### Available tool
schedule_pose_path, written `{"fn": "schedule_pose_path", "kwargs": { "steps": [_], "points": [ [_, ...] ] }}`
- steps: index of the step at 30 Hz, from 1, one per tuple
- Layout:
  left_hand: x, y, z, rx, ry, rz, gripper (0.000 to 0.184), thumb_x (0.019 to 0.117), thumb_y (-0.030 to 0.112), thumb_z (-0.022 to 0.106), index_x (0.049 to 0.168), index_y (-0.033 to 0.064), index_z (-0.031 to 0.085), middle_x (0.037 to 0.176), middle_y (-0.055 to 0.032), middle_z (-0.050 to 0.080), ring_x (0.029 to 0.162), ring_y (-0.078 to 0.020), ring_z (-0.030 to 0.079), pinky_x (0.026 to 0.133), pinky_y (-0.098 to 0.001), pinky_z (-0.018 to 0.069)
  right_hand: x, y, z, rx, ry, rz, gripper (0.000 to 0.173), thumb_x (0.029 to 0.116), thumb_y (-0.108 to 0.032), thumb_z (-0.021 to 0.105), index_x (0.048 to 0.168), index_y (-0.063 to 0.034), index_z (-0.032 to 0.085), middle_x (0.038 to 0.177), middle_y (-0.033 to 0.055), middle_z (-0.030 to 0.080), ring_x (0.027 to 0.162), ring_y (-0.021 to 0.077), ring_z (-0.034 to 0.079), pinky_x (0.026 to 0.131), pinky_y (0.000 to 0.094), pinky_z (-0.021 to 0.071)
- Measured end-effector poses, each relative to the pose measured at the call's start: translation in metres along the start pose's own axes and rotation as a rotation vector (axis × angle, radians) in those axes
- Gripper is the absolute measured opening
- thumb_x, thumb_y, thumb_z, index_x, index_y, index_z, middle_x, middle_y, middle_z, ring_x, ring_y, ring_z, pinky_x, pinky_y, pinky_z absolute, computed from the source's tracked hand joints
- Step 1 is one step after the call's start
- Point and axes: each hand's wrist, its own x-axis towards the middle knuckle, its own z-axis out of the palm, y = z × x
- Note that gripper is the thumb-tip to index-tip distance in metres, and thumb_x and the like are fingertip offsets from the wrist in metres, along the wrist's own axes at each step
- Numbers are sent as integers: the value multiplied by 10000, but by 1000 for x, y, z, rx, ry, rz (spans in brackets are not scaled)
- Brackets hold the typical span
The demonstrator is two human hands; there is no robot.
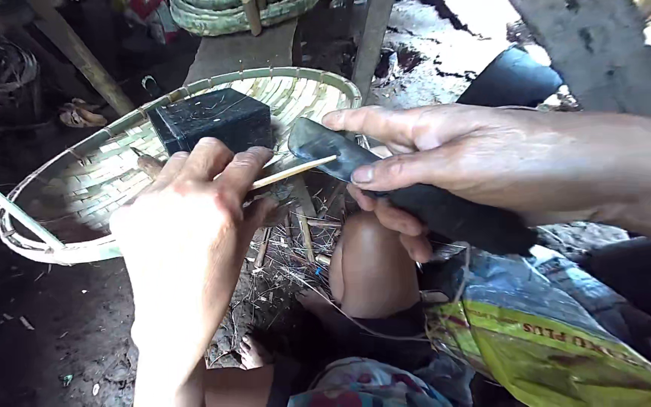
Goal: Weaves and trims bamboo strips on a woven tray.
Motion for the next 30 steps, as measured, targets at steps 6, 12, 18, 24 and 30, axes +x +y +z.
{"fn": "schedule_pose_path", "kwargs": {
  "steps": [6, 12, 18, 24, 30],
  "points": [
    [-9, 5, 28, 58, 146, -30, 312, 954, 343, 709, 1225, 197, 765, 857, -88, 638, 694, -275, 612, 545, -420, 390, -4, -2, 13, -107, 79, 20, 632, 1085, -88, 439, 1646, -271, 215, 821, 93, 654, 471, 168, 634, 401, 319, 578],
    [-15, 11, 36, 131, 172, -46, 314, 955, 315, 677, 1259, 306, 756, 815, -55, 598, 674, -243, 580, 526, -363, 347, -7, 2, 13, -133, 64, 69, 623, 1089, -147, 456, 1630, -348, 222, 808, 104, 660, 493, 176, 660, 416, 321, 593],
    [-15, 15, 37, 119, 165, -32, 320, 979, 255, 591, 1234, 339, 764, 775, -44, 570, 607, -211, 534, 505, -340, 308, -10, 6, 26, -10, 77, 134, 598, 1083, -157, 405, 1620, -350, 223, 758, 68, 608, 455, 130, 617, 400, 282, 566],
    [-18, 15, 40, 106, 170, -19, 287, 1003, 276, 575, 1190, 319, 788, 745, -48, 585, 615, -219, 544, 546, -352, 336, 17, 1, 33, 108, 67, 141, 511, 1092, -122, 378, 1573, -268, 288, 789, 88, 600, 466, 133, 612, 410, 281, 566],
    [-19, 15, 39, 98, 211, -50, 311, 966, 311, 627, 1226, 224, 776, 742, -60, 606, 631, -231, 543, 587, -367, 342, 3, 2, 36, 10, 80, 152, 624, 1088, -178, 432, 1625, -394, 200, 784, 48, 627, 471, 125, 626, 406, 292, 574]
  ]
}}
